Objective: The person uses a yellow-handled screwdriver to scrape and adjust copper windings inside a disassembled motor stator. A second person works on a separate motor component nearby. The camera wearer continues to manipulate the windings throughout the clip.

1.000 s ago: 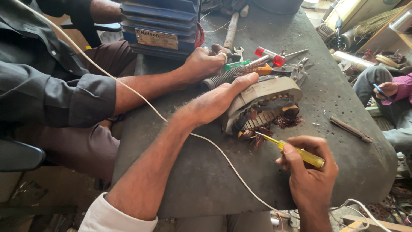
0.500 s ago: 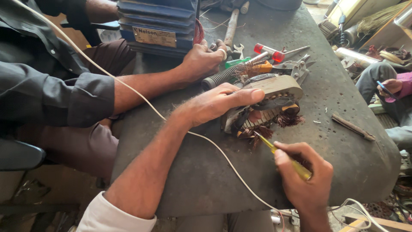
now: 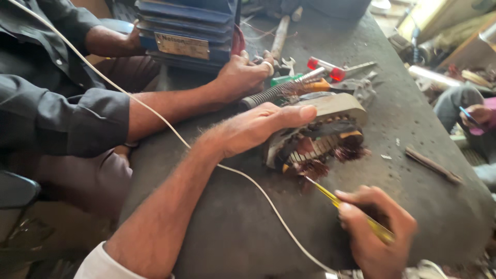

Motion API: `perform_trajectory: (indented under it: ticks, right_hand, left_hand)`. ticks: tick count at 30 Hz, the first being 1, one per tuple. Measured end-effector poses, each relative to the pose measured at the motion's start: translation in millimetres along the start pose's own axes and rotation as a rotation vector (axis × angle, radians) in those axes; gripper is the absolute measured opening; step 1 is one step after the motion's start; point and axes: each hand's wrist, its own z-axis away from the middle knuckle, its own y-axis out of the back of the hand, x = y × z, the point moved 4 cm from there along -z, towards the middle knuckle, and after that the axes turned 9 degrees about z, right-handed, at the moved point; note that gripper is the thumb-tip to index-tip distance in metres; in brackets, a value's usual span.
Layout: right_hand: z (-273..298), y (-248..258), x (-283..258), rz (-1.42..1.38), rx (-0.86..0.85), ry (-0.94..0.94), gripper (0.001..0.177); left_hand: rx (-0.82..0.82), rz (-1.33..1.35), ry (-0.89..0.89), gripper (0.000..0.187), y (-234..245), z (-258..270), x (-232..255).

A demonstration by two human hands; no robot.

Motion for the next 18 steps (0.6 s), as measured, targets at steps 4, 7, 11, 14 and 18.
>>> perform_trajectory:
  ticks: [4, 7, 11, 14, 18]
  right_hand:
    - [3, 2, 0, -0.006, 0.182, -0.058, 0.011]
    - [-1, 0, 0, 0.017, 0.202, -0.061, 0.013]
    - [-1, -4, -6, 0.101, 0.151, -0.05, 0.016]
    - [0, -4, -8, 0.072, 0.167, -0.051, 0.019]
    - [-2, 0, -9, 0.078, 0.208, -0.042, 0.02]
  left_hand:
    - [-0.021, 0.195, -0.001, 0.075, -5, -1, -4]
    - [0.059, 0.104, -0.03, 0.083, -1, -1, -5]
    - [0.087, -0.133, -0.03, 0.09, 3, 1, 1]
    - [0.111, -0.156, -0.114, 0.092, 0, 3, 8]
    - [0.084, -0.055, -0.048, 0.089, -2, 5, 11]
